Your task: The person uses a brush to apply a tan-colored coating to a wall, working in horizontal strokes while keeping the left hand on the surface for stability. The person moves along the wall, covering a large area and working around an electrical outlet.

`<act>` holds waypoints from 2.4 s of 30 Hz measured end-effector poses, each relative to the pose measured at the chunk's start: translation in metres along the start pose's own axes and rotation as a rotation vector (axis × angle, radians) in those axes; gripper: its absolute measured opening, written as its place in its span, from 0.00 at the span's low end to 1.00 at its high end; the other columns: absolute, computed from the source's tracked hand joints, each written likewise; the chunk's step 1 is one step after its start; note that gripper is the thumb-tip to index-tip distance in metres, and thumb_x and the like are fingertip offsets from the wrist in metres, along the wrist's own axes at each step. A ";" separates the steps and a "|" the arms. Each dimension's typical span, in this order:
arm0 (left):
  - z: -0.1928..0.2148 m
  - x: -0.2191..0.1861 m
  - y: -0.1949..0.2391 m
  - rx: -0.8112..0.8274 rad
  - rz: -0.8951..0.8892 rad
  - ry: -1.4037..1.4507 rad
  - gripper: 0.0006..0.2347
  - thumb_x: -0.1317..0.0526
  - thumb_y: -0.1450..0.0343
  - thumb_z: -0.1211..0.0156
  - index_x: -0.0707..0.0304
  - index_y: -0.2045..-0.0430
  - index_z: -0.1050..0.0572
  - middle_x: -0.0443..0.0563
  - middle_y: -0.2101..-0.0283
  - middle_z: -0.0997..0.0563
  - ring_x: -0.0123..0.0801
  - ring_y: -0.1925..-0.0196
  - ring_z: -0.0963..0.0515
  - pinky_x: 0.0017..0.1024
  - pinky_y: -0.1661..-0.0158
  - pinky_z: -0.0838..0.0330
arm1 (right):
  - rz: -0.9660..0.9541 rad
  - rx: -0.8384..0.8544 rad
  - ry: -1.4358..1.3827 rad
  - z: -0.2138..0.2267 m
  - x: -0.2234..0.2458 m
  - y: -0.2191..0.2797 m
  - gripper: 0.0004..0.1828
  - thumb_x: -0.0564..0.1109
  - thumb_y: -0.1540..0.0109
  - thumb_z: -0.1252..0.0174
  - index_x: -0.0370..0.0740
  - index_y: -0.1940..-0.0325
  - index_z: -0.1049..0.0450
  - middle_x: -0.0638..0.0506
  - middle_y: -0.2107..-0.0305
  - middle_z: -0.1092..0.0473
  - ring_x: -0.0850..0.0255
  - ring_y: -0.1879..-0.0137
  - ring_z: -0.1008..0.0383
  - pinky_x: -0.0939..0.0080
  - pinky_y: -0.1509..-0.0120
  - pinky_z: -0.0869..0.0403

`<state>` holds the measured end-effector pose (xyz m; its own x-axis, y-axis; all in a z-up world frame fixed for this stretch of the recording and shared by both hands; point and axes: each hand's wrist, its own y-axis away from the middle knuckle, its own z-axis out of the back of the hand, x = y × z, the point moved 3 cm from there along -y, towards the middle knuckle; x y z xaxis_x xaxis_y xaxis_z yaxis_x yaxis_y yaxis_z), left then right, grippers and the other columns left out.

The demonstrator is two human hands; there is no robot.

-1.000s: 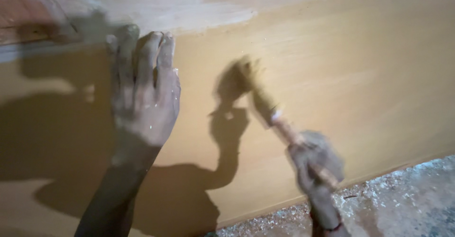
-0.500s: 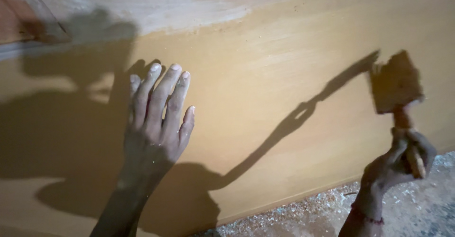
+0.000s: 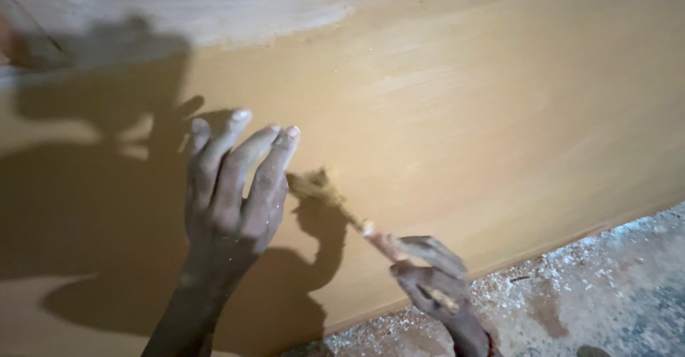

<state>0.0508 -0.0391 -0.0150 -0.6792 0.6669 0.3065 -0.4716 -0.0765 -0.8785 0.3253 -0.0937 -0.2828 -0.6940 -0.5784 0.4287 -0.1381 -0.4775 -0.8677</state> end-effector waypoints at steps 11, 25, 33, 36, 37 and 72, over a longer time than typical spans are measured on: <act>0.001 0.005 0.016 0.003 0.027 0.024 0.09 0.68 0.29 0.29 0.62 0.55 0.17 0.52 0.58 0.26 0.41 0.48 0.22 0.49 0.32 0.26 | -0.290 -0.532 0.504 0.167 -0.095 0.008 0.03 0.43 0.35 0.36 0.44 0.61 0.24 0.52 0.72 0.26 0.63 0.73 0.31 0.65 0.74 0.27; -0.027 -0.029 0.015 0.024 0.114 0.092 0.10 0.66 0.28 0.29 0.68 0.74 0.27 0.59 0.52 0.27 0.53 0.46 0.22 0.48 0.39 0.22 | 0.099 -0.115 -0.004 0.058 -0.044 0.014 0.11 0.39 0.41 0.30 0.40 0.57 0.23 0.53 0.62 0.21 0.70 0.67 0.23 0.70 0.67 0.21; -0.030 -0.041 0.014 0.055 0.165 0.076 0.07 0.67 0.27 0.30 0.69 0.68 0.25 0.64 0.41 0.28 0.56 0.36 0.24 0.50 0.34 0.27 | -0.219 -0.080 -0.608 0.061 -0.069 0.008 0.09 0.38 0.40 0.33 0.41 0.56 0.22 0.45 0.55 0.22 0.65 0.64 0.19 0.66 0.70 0.19; -0.031 -0.037 0.020 0.038 0.177 0.082 0.05 0.69 0.26 0.32 0.69 0.65 0.25 0.67 0.39 0.29 0.56 0.34 0.25 0.50 0.32 0.29 | -0.170 -0.244 0.203 0.126 -0.086 0.014 0.06 0.35 0.35 0.36 0.42 0.57 0.24 0.45 0.52 0.24 0.59 0.54 0.23 0.63 0.53 0.21; -0.032 -0.036 0.021 0.028 0.182 0.086 0.05 0.70 0.26 0.32 0.69 0.63 0.24 0.66 0.38 0.29 0.56 0.33 0.25 0.50 0.31 0.29 | -0.165 -0.306 0.267 0.140 -0.094 0.016 0.06 0.34 0.34 0.35 0.40 0.56 0.23 0.45 0.52 0.24 0.59 0.53 0.23 0.63 0.51 0.22; 0.066 0.096 0.116 0.145 0.134 -0.079 0.28 0.56 0.23 0.31 0.75 0.32 0.34 0.70 0.26 0.43 0.59 0.22 0.41 0.56 0.24 0.50 | -0.335 -0.226 0.276 -0.012 0.041 0.001 0.04 0.38 0.36 0.37 0.42 0.58 0.21 0.52 0.66 0.21 0.65 0.67 0.23 0.64 0.67 0.24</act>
<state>-0.1060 -0.0326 -0.0631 -0.7805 0.5838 0.2235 -0.4463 -0.2702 -0.8531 0.2875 -0.1100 -0.2692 -0.7424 -0.2065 0.6374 -0.5142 -0.4344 -0.7396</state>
